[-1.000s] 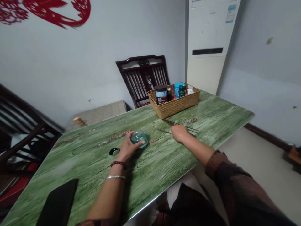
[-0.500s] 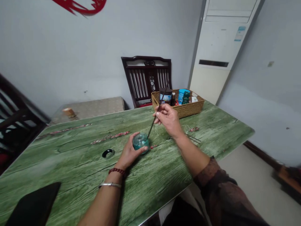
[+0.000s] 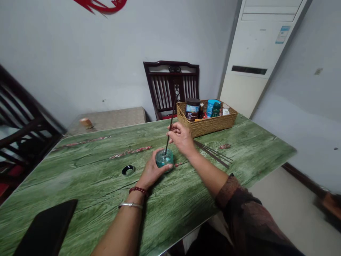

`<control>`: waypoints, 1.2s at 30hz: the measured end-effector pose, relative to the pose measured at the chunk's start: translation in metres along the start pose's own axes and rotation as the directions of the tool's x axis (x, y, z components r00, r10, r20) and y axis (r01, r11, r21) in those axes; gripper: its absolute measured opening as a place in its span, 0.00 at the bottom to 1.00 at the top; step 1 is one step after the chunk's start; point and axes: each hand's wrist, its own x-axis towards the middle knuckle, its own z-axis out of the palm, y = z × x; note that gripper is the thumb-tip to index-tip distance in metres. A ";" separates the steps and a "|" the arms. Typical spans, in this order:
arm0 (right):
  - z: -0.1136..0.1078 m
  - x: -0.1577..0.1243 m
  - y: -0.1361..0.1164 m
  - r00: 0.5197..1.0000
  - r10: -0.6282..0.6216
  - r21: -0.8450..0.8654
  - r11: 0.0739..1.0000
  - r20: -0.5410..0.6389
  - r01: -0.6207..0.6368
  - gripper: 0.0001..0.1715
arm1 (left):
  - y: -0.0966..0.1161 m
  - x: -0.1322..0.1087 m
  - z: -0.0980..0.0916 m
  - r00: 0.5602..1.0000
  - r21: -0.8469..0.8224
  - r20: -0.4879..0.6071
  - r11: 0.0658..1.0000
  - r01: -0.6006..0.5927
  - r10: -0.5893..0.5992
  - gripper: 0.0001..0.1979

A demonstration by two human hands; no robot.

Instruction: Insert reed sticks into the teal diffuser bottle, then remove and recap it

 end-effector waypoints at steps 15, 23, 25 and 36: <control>-0.072 -0.034 0.022 0.999 0.025 -0.744 0.667 -0.032 -0.041 0.08 | -0.003 0.003 0.000 1.000 0.079 0.014 0.997 0.003 -0.004 0.39; -0.135 -0.082 0.037 0.957 0.287 -0.994 0.078 -0.052 -0.077 0.16 | -0.004 0.005 -0.001 1.000 0.105 0.029 0.994 0.004 -0.007 0.40; -0.132 -0.088 0.041 0.947 0.319 -0.998 0.019 -0.049 -0.058 0.18 | -0.003 0.005 -0.001 1.000 0.115 0.030 0.993 0.002 -0.006 0.40; -0.127 -0.095 0.042 0.949 0.314 -0.999 0.009 -0.034 -0.039 0.15 | -0.005 0.004 0.000 1.000 0.084 0.025 0.996 -0.013 0.011 0.39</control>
